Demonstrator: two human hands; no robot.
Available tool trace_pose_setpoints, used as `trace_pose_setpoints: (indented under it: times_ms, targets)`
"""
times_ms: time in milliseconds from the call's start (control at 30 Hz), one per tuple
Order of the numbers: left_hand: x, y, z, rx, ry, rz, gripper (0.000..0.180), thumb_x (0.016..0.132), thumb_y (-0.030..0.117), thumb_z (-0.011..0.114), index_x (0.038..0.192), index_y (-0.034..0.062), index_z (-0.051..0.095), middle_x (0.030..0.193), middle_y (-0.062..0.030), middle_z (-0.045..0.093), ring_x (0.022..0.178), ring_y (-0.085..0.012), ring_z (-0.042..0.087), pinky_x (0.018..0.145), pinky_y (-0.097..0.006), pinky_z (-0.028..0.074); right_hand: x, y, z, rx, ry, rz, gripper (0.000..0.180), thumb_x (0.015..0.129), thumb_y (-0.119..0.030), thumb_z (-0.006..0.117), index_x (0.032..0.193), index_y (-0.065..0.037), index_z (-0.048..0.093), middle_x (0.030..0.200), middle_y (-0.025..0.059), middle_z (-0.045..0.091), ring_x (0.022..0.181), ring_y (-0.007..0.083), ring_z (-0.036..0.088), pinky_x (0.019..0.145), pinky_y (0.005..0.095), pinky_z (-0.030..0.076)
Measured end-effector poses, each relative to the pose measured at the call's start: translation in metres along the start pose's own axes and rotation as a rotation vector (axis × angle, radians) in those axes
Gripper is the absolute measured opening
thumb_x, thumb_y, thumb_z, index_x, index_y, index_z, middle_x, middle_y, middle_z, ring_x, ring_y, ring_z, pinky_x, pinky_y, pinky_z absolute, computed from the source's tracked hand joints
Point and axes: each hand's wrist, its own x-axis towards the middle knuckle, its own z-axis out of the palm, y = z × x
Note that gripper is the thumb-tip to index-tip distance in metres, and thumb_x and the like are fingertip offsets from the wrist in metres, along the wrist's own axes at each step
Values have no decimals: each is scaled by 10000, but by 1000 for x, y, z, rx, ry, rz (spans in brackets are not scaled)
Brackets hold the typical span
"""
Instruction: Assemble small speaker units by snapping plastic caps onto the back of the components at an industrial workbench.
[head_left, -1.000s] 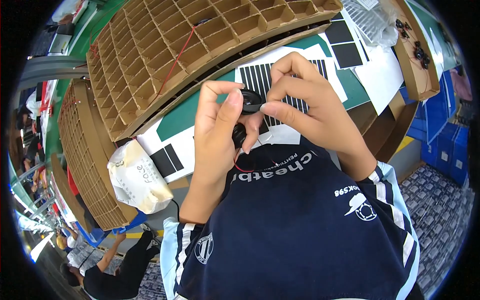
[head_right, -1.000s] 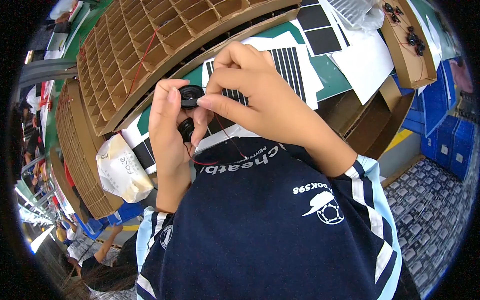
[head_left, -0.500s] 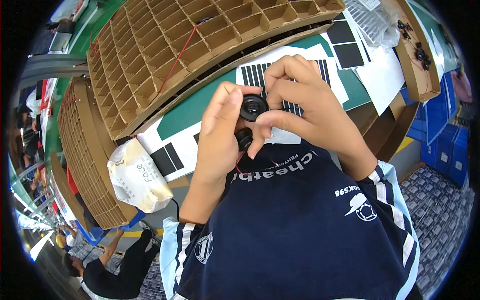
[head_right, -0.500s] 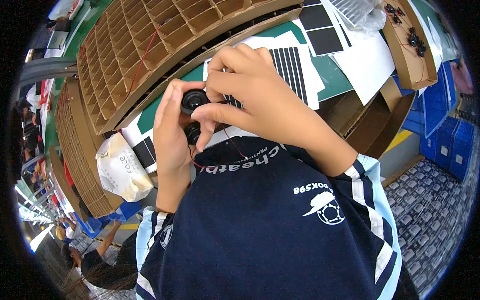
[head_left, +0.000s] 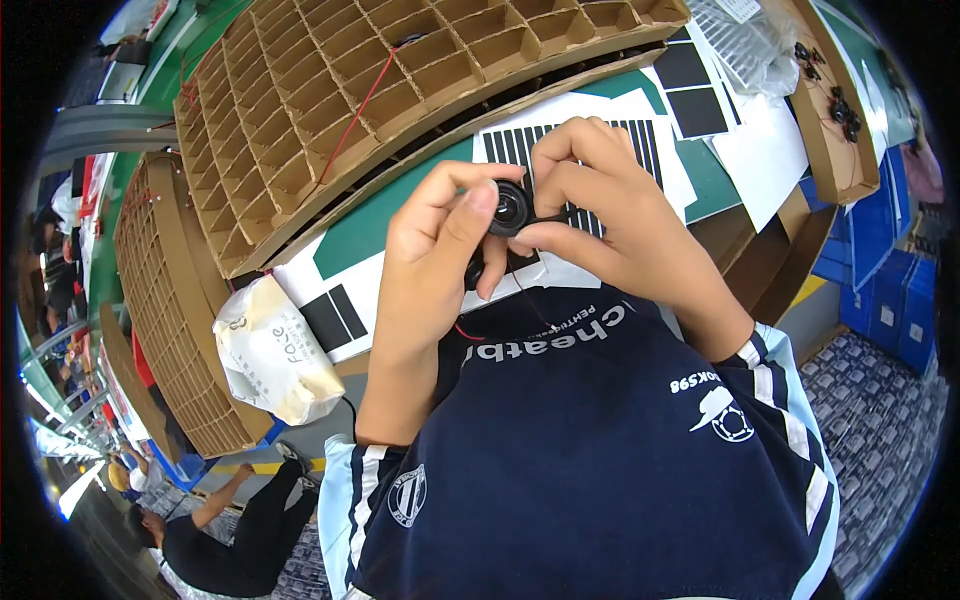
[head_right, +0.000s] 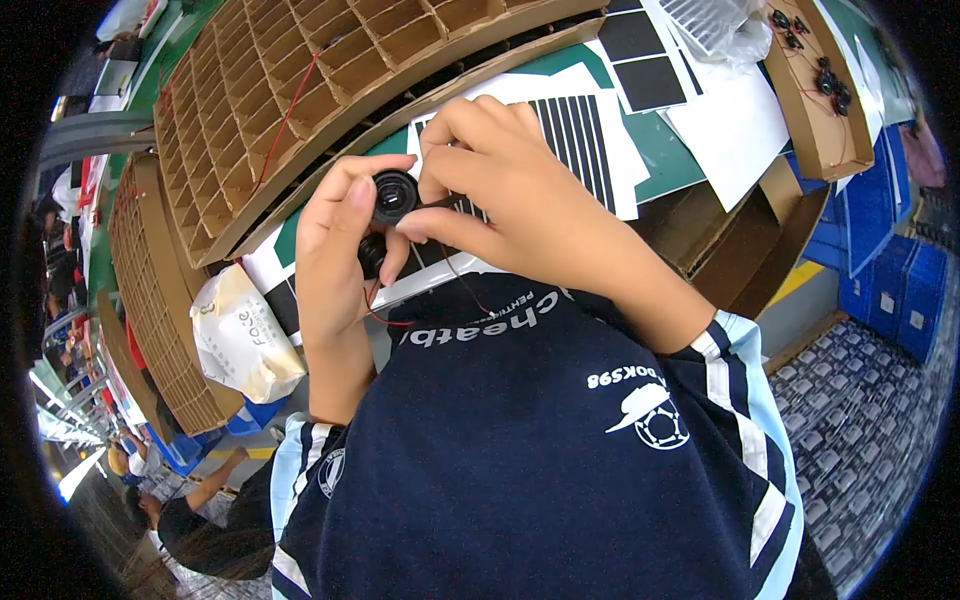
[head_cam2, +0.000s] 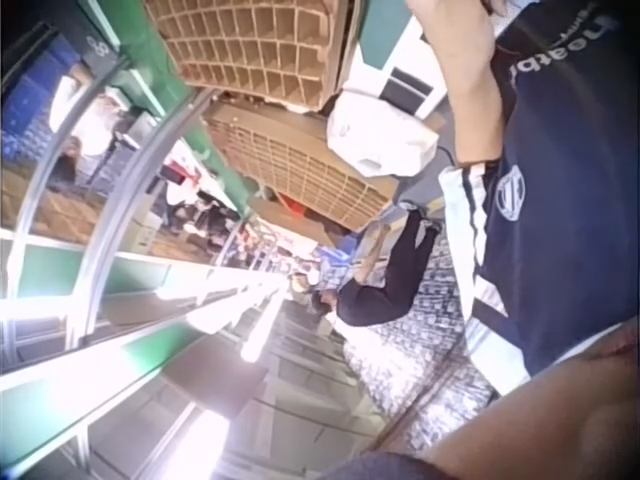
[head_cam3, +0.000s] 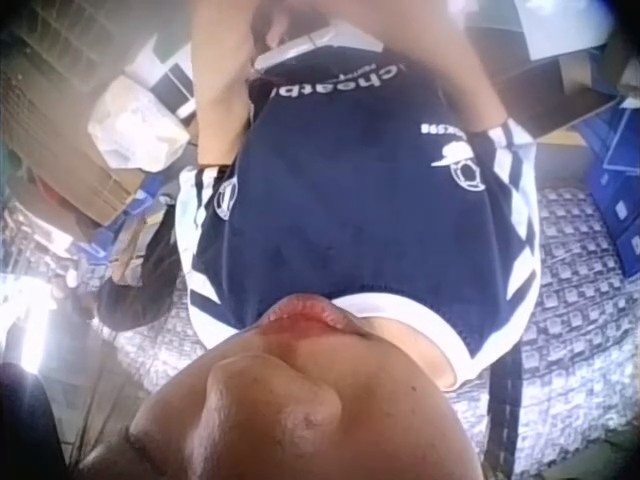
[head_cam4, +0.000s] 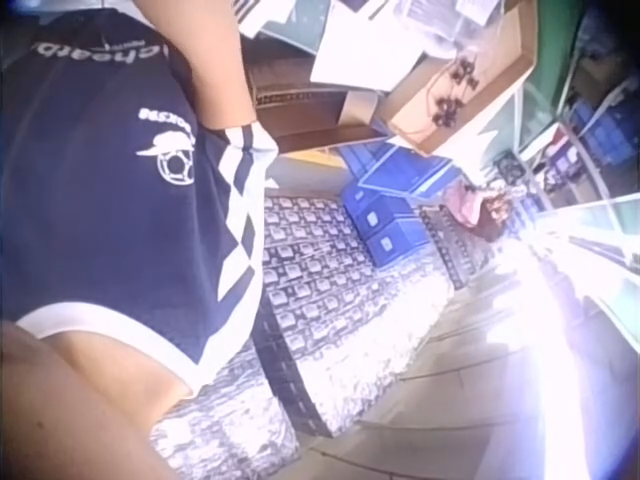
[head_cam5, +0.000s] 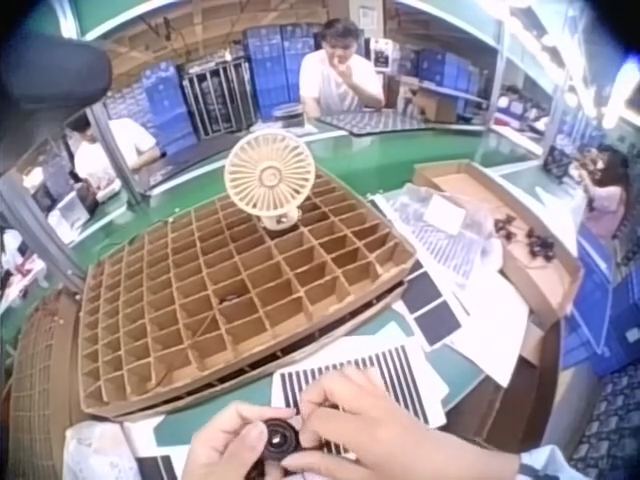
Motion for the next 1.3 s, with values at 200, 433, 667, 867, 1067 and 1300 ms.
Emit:
trace_pose_setpoints:
  times_ms: [200, 433, 667, 867, 1067, 1300]
  targets:
    - [-1, -2, 5, -115, 59, 66, 194, 907, 223, 405, 987, 47, 386, 625, -104, 523, 372, -73, 385, 357, -175, 284, -2, -1, -2, 119, 19, 103, 139, 722, -190, 634, 735, -79, 551, 798, 34, 452, 811, 194, 431, 758, 302, 287]
    - [-4, -3, 15, -66, 147, 92, 210, 903, 208, 383, 925, 10, 447, 613, -87, 507, 370, -73, 388, 318, -164, 263, -4, -2, -3, 211, -56, 122, 144, 714, -137, 636, 706, -32, 538, 837, 56, 410, 791, 178, 423, 707, 274, 339]
    - [-6, -4, 10, 7, 59, 46, 209, 836, 107, 538, 989, 14, 429, 640, -82, 540, 413, -56, 425, 391, -173, 329, -7, -5, 0, 174, -7, 109, 154, 722, -205, 637, 710, -67, 570, 811, 39, 457, 812, 188, 425, 757, 305, 287]
    - [-7, 0, 9, -112, 69, 92, 212, 879, 202, 474, 980, 24, 417, 606, -92, 527, 387, -77, 403, 394, -178, 319, -4, -3, -4, 230, -24, 84, 137, 708, -122, 638, 711, -20, 546, 829, 65, 410, 755, 177, 413, 673, 268, 347]
    - [-2, 0, 14, -92, 216, 118, 210, 888, 217, 452, 980, 35, 401, 598, -103, 529, 364, -78, 387, 349, -182, 279, -3, -13, -11, 181, -24, 83, 141, 721, -123, 625, 711, -11, 540, 829, 62, 393, 747, 160, 407, 667, 253, 337]
    - [-1, 0, 8, -302, 55, 36, 167, 900, 236, 416, 903, 75, 373, 613, -133, 521, 330, -74, 369, 316, -158, 264, 2, 2, -2, 324, 103, 131, 152, 716, -180, 650, 704, -42, 585, 741, 54, 438, 691, 181, 448, 605, 269, 337]
